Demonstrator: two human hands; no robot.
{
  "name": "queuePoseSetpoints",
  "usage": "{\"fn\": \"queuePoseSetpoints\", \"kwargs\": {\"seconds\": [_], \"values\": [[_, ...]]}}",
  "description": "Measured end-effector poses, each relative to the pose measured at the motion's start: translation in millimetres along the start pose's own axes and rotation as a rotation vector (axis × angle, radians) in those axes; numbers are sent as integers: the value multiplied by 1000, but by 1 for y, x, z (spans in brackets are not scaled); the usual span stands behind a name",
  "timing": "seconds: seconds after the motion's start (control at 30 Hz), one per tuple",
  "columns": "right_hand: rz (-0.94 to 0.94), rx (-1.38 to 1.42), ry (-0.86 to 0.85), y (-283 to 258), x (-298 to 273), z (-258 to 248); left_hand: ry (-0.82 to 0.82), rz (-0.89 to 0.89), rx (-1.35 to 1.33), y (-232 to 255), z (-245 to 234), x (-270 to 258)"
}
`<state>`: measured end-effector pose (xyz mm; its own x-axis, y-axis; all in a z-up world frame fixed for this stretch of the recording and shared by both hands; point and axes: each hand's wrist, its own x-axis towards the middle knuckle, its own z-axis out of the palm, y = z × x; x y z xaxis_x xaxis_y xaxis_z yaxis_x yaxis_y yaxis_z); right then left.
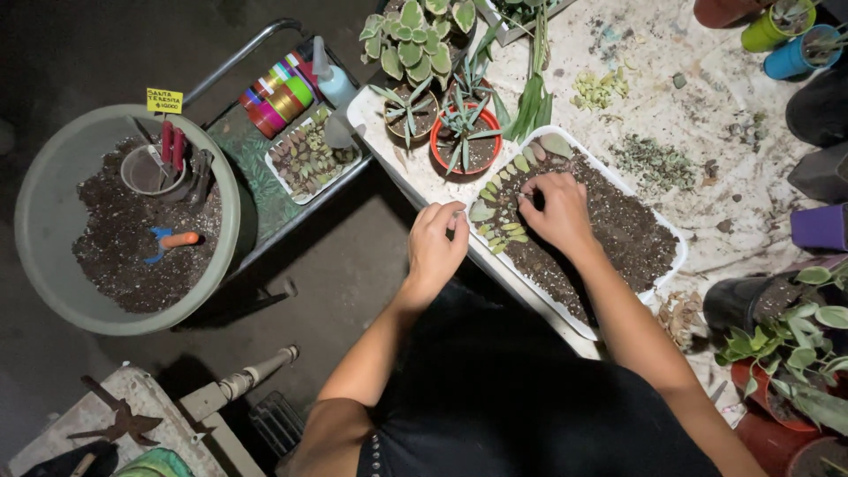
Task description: Planting succulent leaves into a tray of soil for propagation
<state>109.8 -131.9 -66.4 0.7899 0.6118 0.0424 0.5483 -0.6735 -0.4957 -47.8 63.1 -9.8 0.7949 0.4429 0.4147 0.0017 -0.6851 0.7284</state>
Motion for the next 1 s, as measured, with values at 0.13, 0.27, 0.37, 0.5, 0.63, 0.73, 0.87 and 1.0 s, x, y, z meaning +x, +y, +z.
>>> {"fn": "queuePoseSetpoints", "kwargs": {"seconds": [0.13,0.27,0.37,0.5,0.63,0.73,0.87,1.0], "values": [[-58,41,43,3,0,-3,0,-7,1,-1,0,0],[-188,29,59,2,1,-9,-14,-15,-12,0,-1,1],[-290,-53,66,-5,1,-15,-17,-13,-11,1,-1,2],[-408,-288,76,-16,3,-22,-8,-8,-10,0,-1,2],[-434,-305,59,-16,4,-19,5,-11,-13,-4,0,1],[-449,-250,88,-22,2,-25,-9,-21,-16,-5,-1,1],[-368,-123,97,-11,2,-25,-4,-20,-4,-4,-2,2],[-256,-45,146,6,4,-17,-7,-29,-13,0,-3,5]]}}
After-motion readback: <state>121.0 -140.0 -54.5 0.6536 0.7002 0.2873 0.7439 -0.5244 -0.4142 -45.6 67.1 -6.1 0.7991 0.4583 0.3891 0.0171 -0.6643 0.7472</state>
